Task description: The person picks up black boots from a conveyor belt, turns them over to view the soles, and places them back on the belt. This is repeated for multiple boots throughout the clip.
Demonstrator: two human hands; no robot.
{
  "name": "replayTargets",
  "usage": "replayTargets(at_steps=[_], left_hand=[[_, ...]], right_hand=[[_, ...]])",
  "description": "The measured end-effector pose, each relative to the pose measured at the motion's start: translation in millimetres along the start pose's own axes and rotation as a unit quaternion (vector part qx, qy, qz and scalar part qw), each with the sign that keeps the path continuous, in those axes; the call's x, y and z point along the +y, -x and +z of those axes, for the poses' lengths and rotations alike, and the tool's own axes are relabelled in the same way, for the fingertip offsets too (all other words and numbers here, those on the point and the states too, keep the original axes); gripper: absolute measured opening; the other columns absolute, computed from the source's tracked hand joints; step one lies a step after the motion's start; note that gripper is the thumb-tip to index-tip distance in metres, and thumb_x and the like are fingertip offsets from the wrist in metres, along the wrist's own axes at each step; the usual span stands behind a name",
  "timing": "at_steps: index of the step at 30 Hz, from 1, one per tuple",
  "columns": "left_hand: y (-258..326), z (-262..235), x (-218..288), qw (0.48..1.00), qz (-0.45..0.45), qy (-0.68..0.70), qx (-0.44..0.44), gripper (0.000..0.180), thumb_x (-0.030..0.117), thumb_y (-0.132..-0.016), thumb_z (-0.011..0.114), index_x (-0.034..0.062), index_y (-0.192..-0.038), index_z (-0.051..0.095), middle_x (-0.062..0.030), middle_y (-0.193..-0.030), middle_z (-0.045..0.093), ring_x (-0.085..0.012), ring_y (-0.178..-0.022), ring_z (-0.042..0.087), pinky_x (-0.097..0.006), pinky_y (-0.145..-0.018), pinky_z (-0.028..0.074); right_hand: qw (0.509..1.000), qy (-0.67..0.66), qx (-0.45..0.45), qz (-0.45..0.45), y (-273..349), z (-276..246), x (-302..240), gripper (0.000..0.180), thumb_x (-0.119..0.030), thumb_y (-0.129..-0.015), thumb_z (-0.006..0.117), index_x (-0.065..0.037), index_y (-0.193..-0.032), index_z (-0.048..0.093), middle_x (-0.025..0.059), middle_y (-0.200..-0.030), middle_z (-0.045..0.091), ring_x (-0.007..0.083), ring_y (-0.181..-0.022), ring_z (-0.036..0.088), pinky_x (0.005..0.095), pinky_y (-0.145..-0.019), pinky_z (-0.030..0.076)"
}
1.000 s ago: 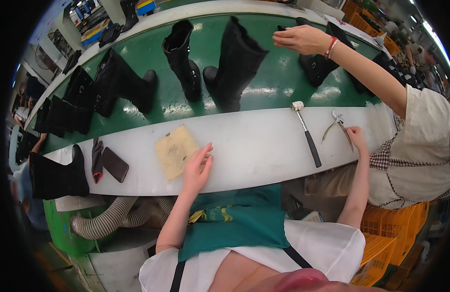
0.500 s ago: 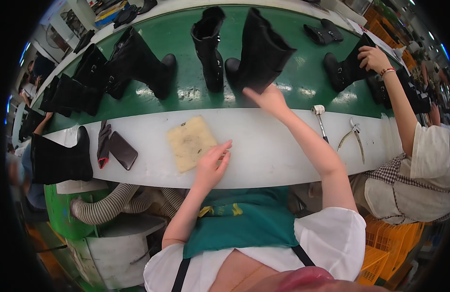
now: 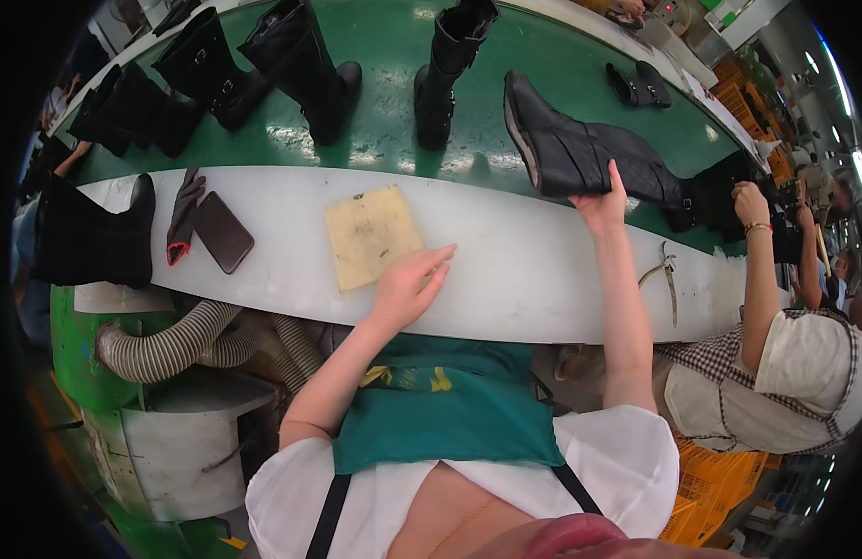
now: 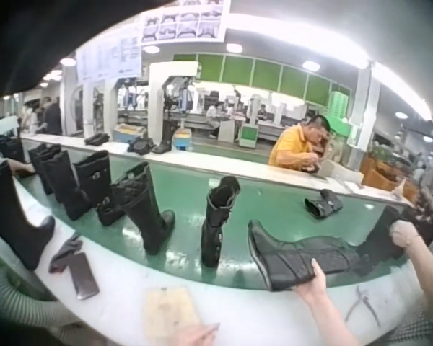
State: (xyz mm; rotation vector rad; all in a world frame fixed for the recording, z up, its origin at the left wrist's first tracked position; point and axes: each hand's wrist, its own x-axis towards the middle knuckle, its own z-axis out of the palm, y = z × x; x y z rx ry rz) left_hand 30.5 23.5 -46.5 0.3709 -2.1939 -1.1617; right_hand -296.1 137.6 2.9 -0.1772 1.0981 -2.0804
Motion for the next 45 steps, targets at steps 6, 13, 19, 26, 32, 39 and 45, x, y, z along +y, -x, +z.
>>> replayTargets(at_steps=[6,13,19,26,32,39,45], left_hand=[[-1,-3,24,0.994,-0.042,0.088,-0.051,0.033,0.01,-0.091,0.053,0.0102,-0.123,0.057,-0.0099,-0.111,0.063,-0.0207,-0.093,0.063,-0.031,-0.079,0.052],[-28,8,58,0.917,-0.105,0.374,-0.088,0.063,0.025,-0.098,0.042,0.0135,-0.149,0.008,-0.0155,-0.141,0.036,-0.0258,-0.114,0.052,-0.038,-0.091,0.049],[-36,12,75,0.87,-0.064,0.475,-0.115,0.062,0.035,-0.1,0.033,0.0097,-0.149,0.005,-0.0131,-0.144,0.029,-0.0262,-0.117,0.049,-0.041,-0.093,0.048],[-38,10,81,0.857,-0.072,0.505,-0.081,0.057,0.035,-0.1,0.03,0.007,-0.148,0.015,-0.0117,-0.139,0.038,-0.0235,-0.117,0.049,-0.041,-0.092,0.049],[-44,7,80,0.864,-0.09,0.493,-0.041,0.049,0.033,-0.101,0.033,0.0047,-0.142,0.032,-0.0107,-0.132,0.047,-0.0223,-0.116,0.051,-0.039,-0.092,0.05],[-47,5,83,0.853,-0.101,0.512,0.008,0.064,0.039,-0.1,0.038,0.011,-0.149,0.009,-0.0106,-0.143,0.032,-0.0214,-0.12,0.047,-0.041,-0.099,0.042],[-53,16,69,0.879,-0.077,0.471,-0.01,0.071,0.047,-0.098,0.037,0.0122,-0.149,0.002,-0.0074,-0.147,0.024,-0.021,-0.135,0.027,-0.04,-0.109,0.026]], right_hand=[[0.997,-0.062,-0.029,-0.037,81,-15,12,0.058,-0.044,-0.096,0.037,-0.004,-0.137,0.039,0.0117,-0.141,0.042,0.0287,-0.128,0.042,0.0449,-0.106,0.035],[0.986,-0.139,-0.072,-0.054,123,-24,37,0.055,-0.04,-0.098,0.032,-0.002,-0.138,0.037,0.0138,-0.141,0.042,0.0317,-0.127,0.043,0.044,-0.108,0.032],[0.983,-0.131,-0.124,-0.011,132,-17,44,0.049,-0.036,-0.099,0.032,-0.002,-0.133,0.043,0.0129,-0.133,0.048,0.0295,-0.121,0.047,0.0418,-0.104,0.037],[0.971,-0.164,-0.172,0.003,128,-24,47,0.056,-0.042,-0.098,0.033,-0.003,-0.138,0.038,0.0151,-0.139,0.044,0.0325,-0.123,0.046,0.0447,-0.106,0.034],[0.965,-0.174,-0.194,-0.009,127,-31,53,0.056,-0.043,-0.098,0.031,-0.005,-0.139,0.038,0.014,-0.139,0.044,0.0322,-0.124,0.046,0.0449,-0.107,0.033],[0.991,-0.079,-0.003,-0.108,160,17,58,0.062,-0.049,-0.096,0.03,-0.007,-0.141,0.034,0.0097,-0.142,0.04,0.0297,-0.13,0.04,0.0444,-0.11,0.029],[0.91,0.266,-0.133,-0.288,146,-67,111,0.072,-0.053,-0.091,0.043,-0.002,-0.14,0.032,0.0122,-0.142,0.037,0.0288,-0.131,0.035,0.0424,-0.109,0.025]])
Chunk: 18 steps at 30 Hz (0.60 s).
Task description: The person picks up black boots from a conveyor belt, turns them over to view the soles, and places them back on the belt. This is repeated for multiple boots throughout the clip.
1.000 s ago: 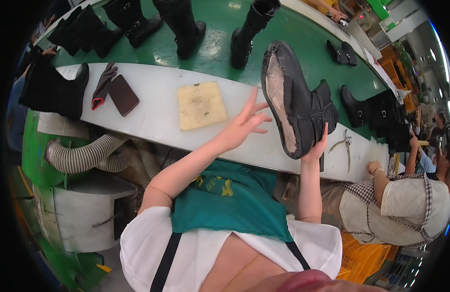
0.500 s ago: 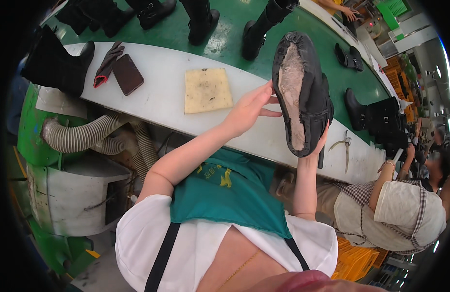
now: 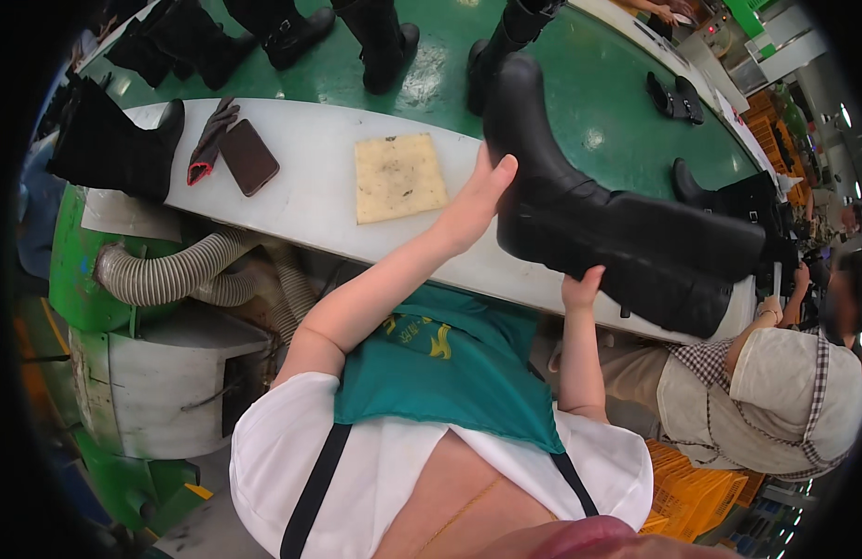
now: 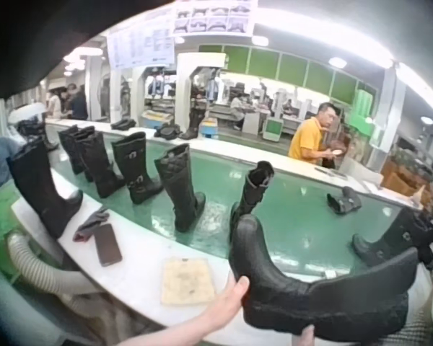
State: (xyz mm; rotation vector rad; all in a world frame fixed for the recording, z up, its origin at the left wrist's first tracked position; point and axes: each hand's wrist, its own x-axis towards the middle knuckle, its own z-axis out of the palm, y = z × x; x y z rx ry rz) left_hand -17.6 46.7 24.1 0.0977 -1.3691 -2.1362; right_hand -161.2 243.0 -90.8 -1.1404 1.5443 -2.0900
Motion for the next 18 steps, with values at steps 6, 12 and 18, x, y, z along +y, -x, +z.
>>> replayTargets(at_steps=[6,12,18], left_hand=[[-5,-21,-34,0.997,-0.017,0.021,0.069,0.081,0.053,-0.092,0.047,0.0038,-0.146,0.014,-0.0127,-0.147,0.025,-0.0225,-0.136,0.025,-0.035,-0.11,0.022],[-5,-18,-35,0.998,-0.044,0.013,0.03,0.079,0.05,-0.092,0.049,0.0042,-0.146,0.016,-0.0128,-0.147,0.027,-0.0223,-0.136,0.025,-0.034,-0.11,0.022],[-5,-23,-48,0.999,-0.021,-0.04,0.004,0.07,0.042,-0.095,0.045,0.0031,-0.146,0.017,-0.0117,-0.147,0.028,-0.0215,-0.136,0.025,-0.033,-0.111,0.02]], right_hand=[[0.93,0.346,-0.083,-0.09,25,18,-12,0.079,-0.05,-0.08,0.067,-0.001,-0.135,0.039,0.0165,-0.137,0.04,0.0291,-0.128,0.036,0.0394,-0.108,0.025],[0.902,0.321,-0.204,0.204,25,35,-60,0.07,-0.039,-0.076,0.076,-0.005,-0.13,0.048,0.0123,-0.127,0.05,0.0231,-0.114,0.047,0.034,-0.099,0.037],[0.969,0.21,-0.102,0.077,71,2,4,0.056,-0.02,-0.079,0.076,-0.003,-0.126,0.053,0.0104,-0.122,0.054,0.019,-0.107,0.05,0.0318,-0.094,0.04]])
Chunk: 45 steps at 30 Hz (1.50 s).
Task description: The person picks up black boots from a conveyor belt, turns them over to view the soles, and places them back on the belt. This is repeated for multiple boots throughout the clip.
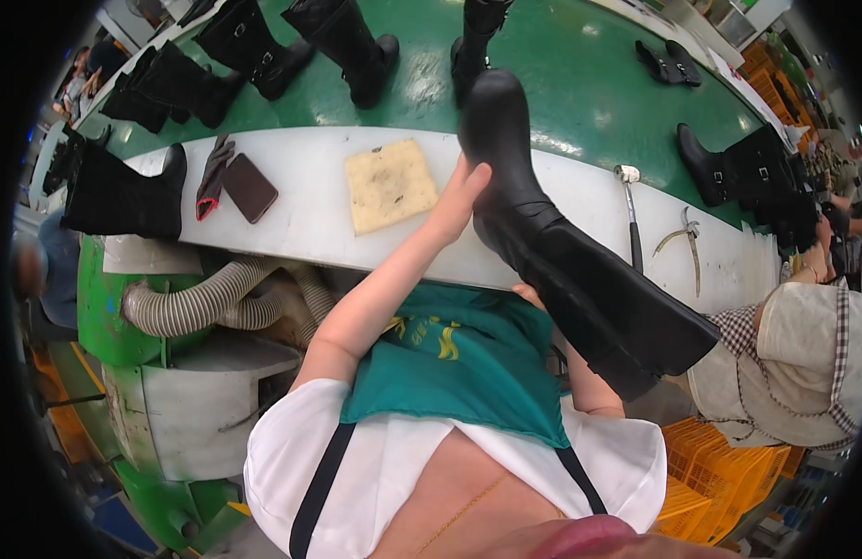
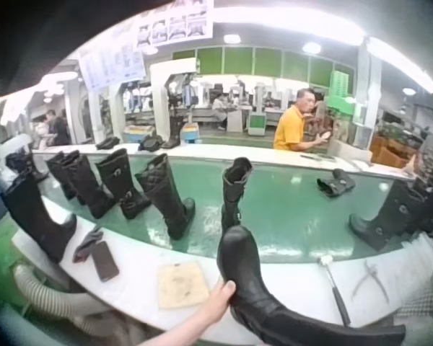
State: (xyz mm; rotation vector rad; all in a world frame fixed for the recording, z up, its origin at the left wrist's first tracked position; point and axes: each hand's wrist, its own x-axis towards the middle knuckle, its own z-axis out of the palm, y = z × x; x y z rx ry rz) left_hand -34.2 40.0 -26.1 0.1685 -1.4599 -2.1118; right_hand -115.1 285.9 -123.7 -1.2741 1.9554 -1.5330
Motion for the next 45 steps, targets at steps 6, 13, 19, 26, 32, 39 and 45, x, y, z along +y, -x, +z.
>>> replayTargets(at_steps=[6,13,19,26,32,39,45], left_hand=[[4,-6,-13,0.999,-0.032,0.029,0.003,0.064,0.046,-0.098,0.035,0.0025,-0.144,0.022,-0.0095,-0.147,0.03,-0.0206,-0.136,0.028,-0.036,-0.113,0.02],[2,-16,-22,0.996,-0.063,0.058,-0.026,0.077,0.055,-0.094,0.041,0.0045,-0.147,0.016,-0.0089,-0.149,0.024,-0.0202,-0.137,0.024,-0.034,-0.111,0.018],[3,-15,-19,0.997,-0.06,0.045,-0.03,0.079,0.057,-0.093,0.042,0.0054,-0.147,0.016,-0.009,-0.149,0.025,-0.0204,-0.137,0.023,-0.034,-0.111,0.019],[5,-11,-15,0.997,-0.053,0.041,-0.035,0.079,0.057,-0.093,0.042,0.0048,-0.147,0.016,-0.0097,-0.148,0.025,-0.0206,-0.137,0.024,-0.034,-0.111,0.018],[4,-7,-10,0.998,-0.045,0.035,-0.033,0.079,0.056,-0.093,0.042,0.0035,-0.146,0.016,-0.0106,-0.148,0.025,-0.0209,-0.137,0.024,-0.034,-0.111,0.018],[5,-6,-5,0.997,-0.051,0.039,-0.032,0.077,0.054,-0.094,0.041,0.0034,-0.146,0.016,-0.0108,-0.148,0.025,-0.021,-0.137,0.023,-0.033,-0.111,0.018],[4,-3,-9,0.999,-0.038,0.036,-0.006,0.07,0.053,-0.096,0.036,0.0023,-0.143,0.024,-0.0105,-0.145,0.032,-0.0211,-0.134,0.03,-0.035,-0.111,0.022]], right_hand=[[0.986,0.144,-0.067,0.047,-39,-16,-111,0.051,-0.035,-0.074,0.079,-0.007,-0.113,0.061,0.0096,-0.105,0.061,0.0238,-0.094,0.056,0.0341,-0.087,0.045],[0.992,0.07,-0.04,0.1,-43,-19,-137,0.045,-0.038,-0.074,0.078,-0.008,-0.104,0.062,0.0074,-0.095,0.062,0.0235,-0.087,0.056,0.0354,-0.079,0.046],[0.99,0.095,-0.047,0.097,-38,-12,-115,0.045,-0.039,-0.075,0.077,-0.009,-0.106,0.062,0.0073,-0.097,0.061,0.0239,-0.089,0.055,0.0353,-0.081,0.045],[0.987,0.1,-0.056,0.114,-37,-12,-117,0.047,-0.036,-0.075,0.078,-0.01,-0.11,0.06,0.0078,-0.104,0.06,0.0237,-0.095,0.054,0.0362,-0.086,0.043],[0.993,0.105,-0.042,0.044,-36,-10,-101,0.054,-0.034,-0.074,0.078,-0.008,-0.116,0.057,0.0099,-0.112,0.057,0.0246,-0.103,0.052,0.0364,-0.092,0.041],[0.988,0.09,-0.056,0.116,-38,-11,-112,0.055,-0.034,-0.074,0.078,-0.007,-0.117,0.057,0.0104,-0.112,0.057,0.0251,-0.103,0.052,0.0365,-0.092,0.041],[0.991,0.101,-0.044,0.074,-40,-13,-115,0.053,-0.034,-0.074,0.078,-0.007,-0.114,0.059,0.0099,-0.11,0.058,0.0253,-0.102,0.053,0.0365,-0.091,0.042]])
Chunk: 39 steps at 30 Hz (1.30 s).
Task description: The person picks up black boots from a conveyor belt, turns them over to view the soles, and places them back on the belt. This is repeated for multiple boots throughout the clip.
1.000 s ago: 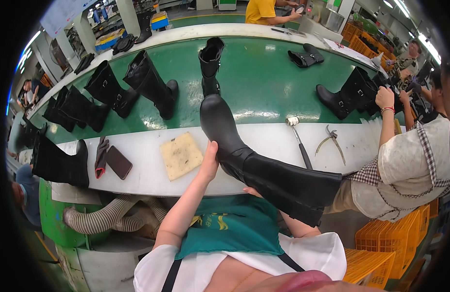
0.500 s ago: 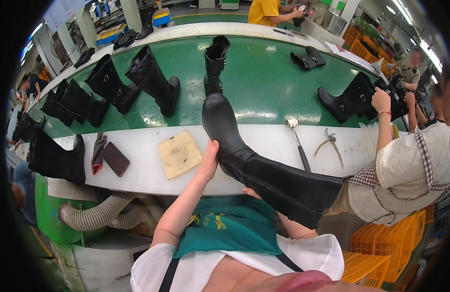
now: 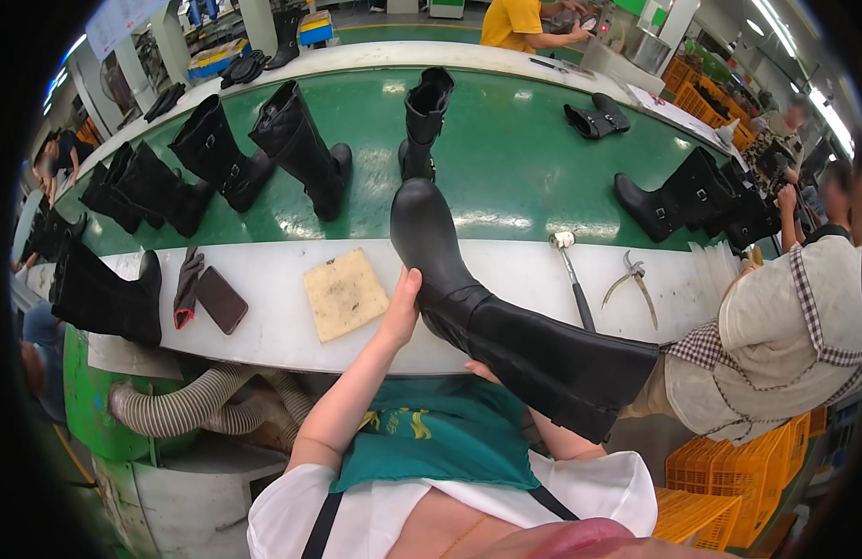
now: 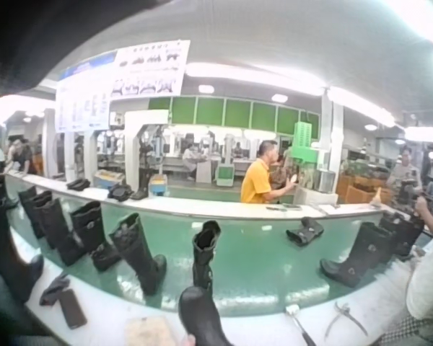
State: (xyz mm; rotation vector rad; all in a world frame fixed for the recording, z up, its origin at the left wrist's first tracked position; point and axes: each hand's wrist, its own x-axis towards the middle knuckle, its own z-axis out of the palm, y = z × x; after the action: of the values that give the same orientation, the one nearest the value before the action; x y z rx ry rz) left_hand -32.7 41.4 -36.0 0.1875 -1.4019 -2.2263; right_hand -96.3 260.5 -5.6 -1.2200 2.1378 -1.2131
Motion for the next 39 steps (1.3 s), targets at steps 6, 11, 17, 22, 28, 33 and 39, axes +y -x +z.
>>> replayTargets(at_steps=[6,11,17,22,28,33,39], left_hand=[[3,3,5,1.0,-0.001,0.002,0.001,0.069,0.052,-0.097,0.035,0.001,-0.142,0.026,-0.0111,-0.145,0.033,-0.0217,-0.134,0.031,-0.036,-0.111,0.022],[8,6,16,0.999,0.011,-0.043,0.014,0.07,0.043,-0.096,0.044,0.0033,-0.146,0.016,-0.0122,-0.148,0.025,-0.0224,-0.135,0.029,-0.035,-0.109,0.024],[9,12,42,0.967,0.17,-0.151,0.116,0.077,0.009,-0.083,0.066,0.0024,-0.145,0.021,-0.0149,-0.139,0.034,-0.0242,-0.124,0.043,-0.039,-0.099,0.043],[7,8,52,0.963,0.166,-0.179,0.112,0.065,0.009,-0.083,0.067,0.0003,-0.139,0.035,-0.0132,-0.132,0.041,-0.0227,-0.119,0.048,-0.036,-0.095,0.047],[11,14,53,0.973,0.142,-0.134,0.121,0.063,0.004,-0.085,0.062,-0.0017,-0.14,0.033,-0.0145,-0.136,0.041,-0.0223,-0.122,0.046,-0.033,-0.095,0.046],[11,12,52,0.976,0.136,-0.133,0.106,0.062,0.003,-0.087,0.059,-0.0011,-0.142,0.03,-0.0155,-0.139,0.039,-0.0231,-0.125,0.045,-0.032,-0.096,0.045],[13,11,53,0.98,0.12,-0.115,0.114,0.06,0.004,-0.086,0.061,0.0012,-0.14,0.035,-0.0139,-0.136,0.041,-0.0228,-0.124,0.046,-0.033,-0.095,0.047]], right_hand=[[0.992,0.046,0.038,-0.109,-1,4,16,0.052,-0.035,-0.074,0.078,-0.007,-0.113,0.059,0.0098,-0.108,0.058,0.0249,-0.099,0.053,0.0358,-0.09,0.042],[0.997,-0.066,-0.024,-0.03,3,17,37,0.049,-0.026,-0.079,0.075,-0.005,-0.119,0.057,0.0099,-0.114,0.055,0.0226,-0.104,0.05,0.0322,-0.093,0.04],[0.995,-0.013,-0.008,-0.094,2,23,54,0.059,-0.032,-0.079,0.074,-0.004,-0.126,0.051,0.0113,-0.122,0.053,0.0234,-0.11,0.049,0.0346,-0.098,0.037],[0.985,0.024,0.037,-0.166,-1,39,86,0.073,-0.039,-0.079,0.072,-0.005,-0.135,0.041,0.013,-0.134,0.043,0.0277,-0.124,0.039,0.0375,-0.107,0.027],[0.912,0.263,0.111,-0.296,-8,31,99,0.077,-0.046,-0.081,0.066,-0.006,-0.139,0.036,0.0157,-0.143,0.035,0.0315,-0.135,0.028,0.0435,-0.112,0.017],[0.931,0.206,0.113,-0.28,-12,36,112,0.077,-0.049,-0.082,0.064,-0.006,-0.139,0.037,0.0155,-0.143,0.035,0.033,-0.135,0.027,0.0445,-0.113,0.016],[0.959,0.119,0.108,-0.235,-12,39,101,0.077,-0.052,-0.082,0.063,-0.006,-0.139,0.037,0.0152,-0.142,0.036,0.0332,-0.135,0.027,0.0449,-0.113,0.016]])
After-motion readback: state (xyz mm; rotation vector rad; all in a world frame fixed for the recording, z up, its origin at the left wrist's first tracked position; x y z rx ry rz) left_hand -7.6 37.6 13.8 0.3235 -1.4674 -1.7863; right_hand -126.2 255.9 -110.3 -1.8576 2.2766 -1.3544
